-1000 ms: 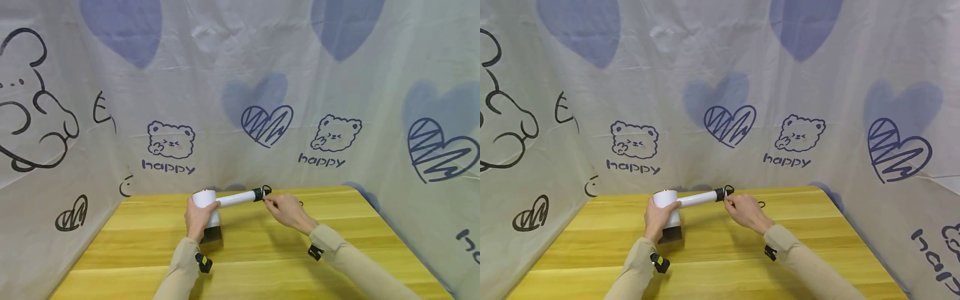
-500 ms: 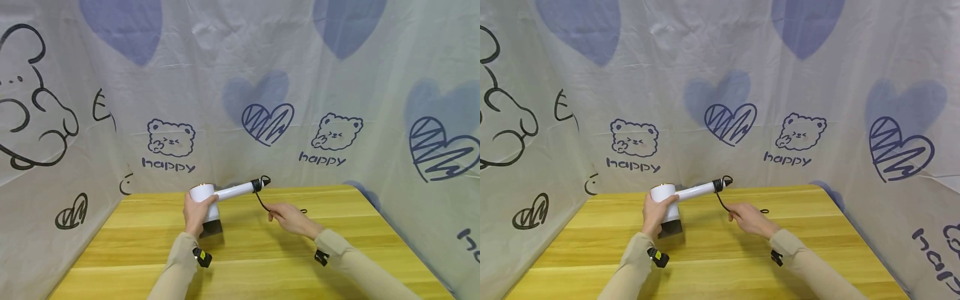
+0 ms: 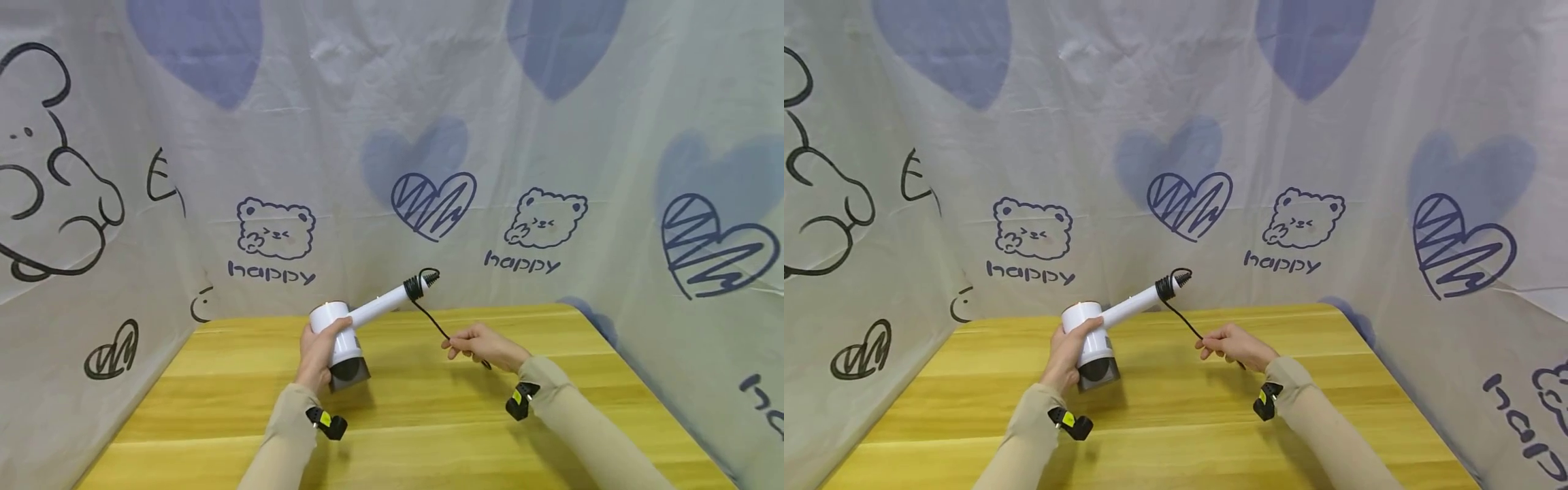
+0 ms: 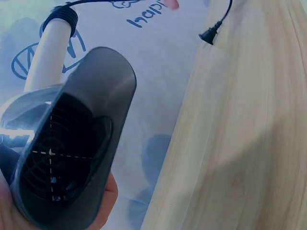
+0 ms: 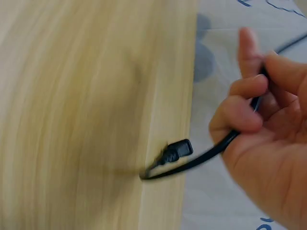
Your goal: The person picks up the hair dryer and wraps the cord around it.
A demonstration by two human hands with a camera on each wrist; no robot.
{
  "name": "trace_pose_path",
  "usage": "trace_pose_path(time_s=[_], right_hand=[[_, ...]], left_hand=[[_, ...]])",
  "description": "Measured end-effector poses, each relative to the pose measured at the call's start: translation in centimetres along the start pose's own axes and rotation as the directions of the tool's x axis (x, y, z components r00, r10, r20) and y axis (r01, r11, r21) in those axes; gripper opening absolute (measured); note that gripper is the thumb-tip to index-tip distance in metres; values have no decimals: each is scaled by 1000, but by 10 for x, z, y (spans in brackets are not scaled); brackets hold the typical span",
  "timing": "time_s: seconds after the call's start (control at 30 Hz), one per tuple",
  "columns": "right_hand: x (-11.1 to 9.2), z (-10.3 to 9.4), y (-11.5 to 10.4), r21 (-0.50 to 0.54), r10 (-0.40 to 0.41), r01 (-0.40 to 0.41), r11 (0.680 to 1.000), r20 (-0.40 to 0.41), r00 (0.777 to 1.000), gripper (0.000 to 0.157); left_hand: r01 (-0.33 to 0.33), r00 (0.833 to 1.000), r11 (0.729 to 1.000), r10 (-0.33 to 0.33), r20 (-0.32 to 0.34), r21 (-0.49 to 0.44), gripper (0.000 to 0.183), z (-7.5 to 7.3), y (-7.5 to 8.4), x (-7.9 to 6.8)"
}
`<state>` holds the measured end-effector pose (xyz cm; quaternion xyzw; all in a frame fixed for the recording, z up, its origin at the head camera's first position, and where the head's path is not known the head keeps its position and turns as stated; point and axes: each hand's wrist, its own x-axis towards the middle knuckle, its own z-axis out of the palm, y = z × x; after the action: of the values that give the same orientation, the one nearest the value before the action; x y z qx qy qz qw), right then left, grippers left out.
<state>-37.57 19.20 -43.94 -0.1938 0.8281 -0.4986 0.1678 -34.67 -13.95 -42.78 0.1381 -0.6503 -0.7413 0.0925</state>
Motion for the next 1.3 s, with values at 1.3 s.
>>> trace_pose_path(time_s=[1.3], right_hand=[[23, -26, -27, -373, -62, -151, 915, -503, 862, 22]], left_hand=[[85, 910, 985, -138, 390, 150, 70, -3, -17, -6]])
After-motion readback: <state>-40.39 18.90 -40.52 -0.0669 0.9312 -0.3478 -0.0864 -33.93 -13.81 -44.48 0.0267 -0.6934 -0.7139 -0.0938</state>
